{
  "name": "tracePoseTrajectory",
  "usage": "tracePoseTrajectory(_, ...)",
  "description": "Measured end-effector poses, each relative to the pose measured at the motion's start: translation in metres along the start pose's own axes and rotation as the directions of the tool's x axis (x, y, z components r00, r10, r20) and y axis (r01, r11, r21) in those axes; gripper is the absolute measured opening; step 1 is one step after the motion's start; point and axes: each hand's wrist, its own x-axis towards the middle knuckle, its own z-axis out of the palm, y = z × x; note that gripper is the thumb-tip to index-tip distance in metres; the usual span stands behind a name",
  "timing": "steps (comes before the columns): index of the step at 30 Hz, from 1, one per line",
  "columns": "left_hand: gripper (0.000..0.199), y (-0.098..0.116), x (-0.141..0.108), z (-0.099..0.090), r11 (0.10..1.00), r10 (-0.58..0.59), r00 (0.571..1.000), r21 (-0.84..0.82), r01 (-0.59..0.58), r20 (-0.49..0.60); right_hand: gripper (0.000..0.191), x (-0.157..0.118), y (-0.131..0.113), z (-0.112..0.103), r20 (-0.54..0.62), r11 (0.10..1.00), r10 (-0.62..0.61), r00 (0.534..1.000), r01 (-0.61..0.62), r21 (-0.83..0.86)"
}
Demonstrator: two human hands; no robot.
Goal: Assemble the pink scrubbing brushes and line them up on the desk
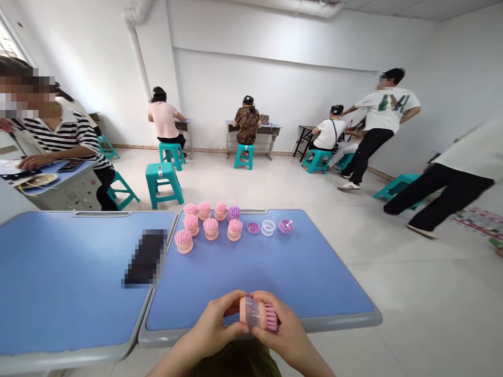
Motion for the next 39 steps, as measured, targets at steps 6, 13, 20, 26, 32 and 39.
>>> tracePoseTrajectory(6, 0.046, -0.003, 0.001, -0.007, 0.897, 0.139, 0.990, 0.424, -0.125, -0.002, 0.043, 0.004, 0.004, -0.001, 0.046, 0.992, -0.046, 0.998, 0.051, -0.114)
tracePoseTrajectory(13, 0.048, -0.002, 0.007, 0.000, 0.741, 0.146, 0.989, 0.662, -0.111, 0.003, 0.063, 0.009, 0.003, 0.011, 0.076, 0.962, -0.093, 0.993, 0.109, -0.251)
tracePoseTrajectory(20, 0.022, -0.006, 0.035, -0.046, 0.678, 0.035, 0.866, 0.649, 0.346, -0.498, 0.063, 0.004, 0.009, 0.000, -0.011, 0.974, 0.002, 1.000, -0.005, -0.226)
tracePoseTrajectory(26, 0.020, -0.019, 0.056, -0.074, 0.564, 0.025, 0.783, 0.655, 0.502, -0.622, 0.045, 0.001, 0.022, -0.013, 0.030, 0.965, -0.068, 0.997, 0.073, -0.251)
tracePoseTrajectory(32, 0.020, -0.027, 0.061, -0.073, 0.533, 0.037, 0.750, 0.648, 0.544, -0.660, 0.029, 0.027, 0.040, -0.045, -0.234, 0.981, -0.064, 0.970, 0.019, -0.192)
tracePoseTrajectory(39, 0.044, -0.036, 0.037, -0.064, 0.590, 0.225, 0.642, 0.627, 0.509, -0.733, 0.033, 0.103, 0.078, -0.105, -0.528, 0.948, 0.063, 0.847, -0.215, -0.232)
